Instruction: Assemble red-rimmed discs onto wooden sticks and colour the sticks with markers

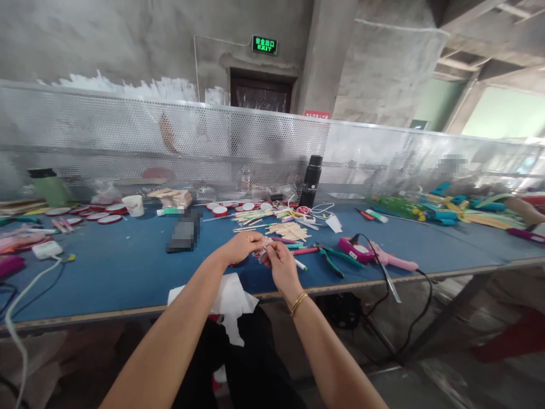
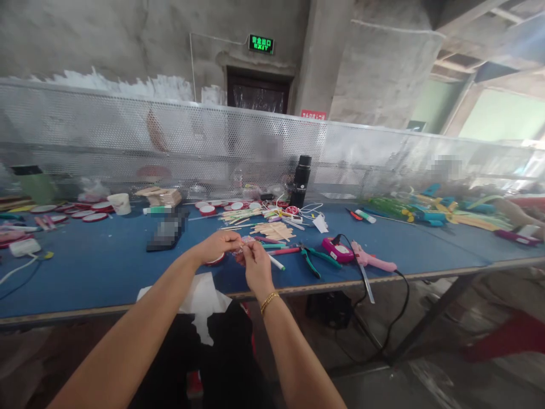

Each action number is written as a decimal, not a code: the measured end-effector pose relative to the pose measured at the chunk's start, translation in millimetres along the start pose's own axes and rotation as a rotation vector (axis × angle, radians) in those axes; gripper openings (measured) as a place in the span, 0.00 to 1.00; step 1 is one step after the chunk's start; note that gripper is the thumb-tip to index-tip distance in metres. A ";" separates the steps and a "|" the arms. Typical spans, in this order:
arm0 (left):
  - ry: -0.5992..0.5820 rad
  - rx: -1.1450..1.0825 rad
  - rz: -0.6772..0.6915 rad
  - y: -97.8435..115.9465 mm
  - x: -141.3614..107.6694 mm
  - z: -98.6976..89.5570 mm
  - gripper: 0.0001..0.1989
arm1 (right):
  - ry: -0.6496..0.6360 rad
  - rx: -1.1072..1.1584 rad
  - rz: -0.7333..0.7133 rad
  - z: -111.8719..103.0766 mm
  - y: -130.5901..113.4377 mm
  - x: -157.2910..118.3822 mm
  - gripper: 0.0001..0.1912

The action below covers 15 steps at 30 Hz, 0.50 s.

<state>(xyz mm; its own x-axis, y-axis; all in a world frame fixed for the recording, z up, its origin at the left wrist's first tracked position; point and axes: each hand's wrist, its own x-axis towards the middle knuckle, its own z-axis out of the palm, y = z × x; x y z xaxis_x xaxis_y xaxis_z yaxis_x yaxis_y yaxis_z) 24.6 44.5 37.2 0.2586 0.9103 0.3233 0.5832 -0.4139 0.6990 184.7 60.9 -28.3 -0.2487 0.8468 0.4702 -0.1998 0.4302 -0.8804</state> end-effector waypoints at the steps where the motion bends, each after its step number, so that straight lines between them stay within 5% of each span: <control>1: 0.013 -0.011 0.003 0.7 0.1 -0.1 0.17 | 0.000 -0.003 -0.002 -0.6 0.1 -0.1 0.15; 15: 0.073 -0.068 -0.001 4.1 -2.9 1.7 0.10 | 0.034 -0.078 0.009 -2.9 -1.5 -4.6 0.20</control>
<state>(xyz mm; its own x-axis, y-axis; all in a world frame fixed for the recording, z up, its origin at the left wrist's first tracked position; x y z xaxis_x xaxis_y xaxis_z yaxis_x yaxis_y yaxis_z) 27.6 40.2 38.0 0.1998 0.9086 0.3668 0.5289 -0.4151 0.7402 189.0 57.2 -29.3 -0.2173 0.8604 0.4609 -0.1224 0.4444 -0.8874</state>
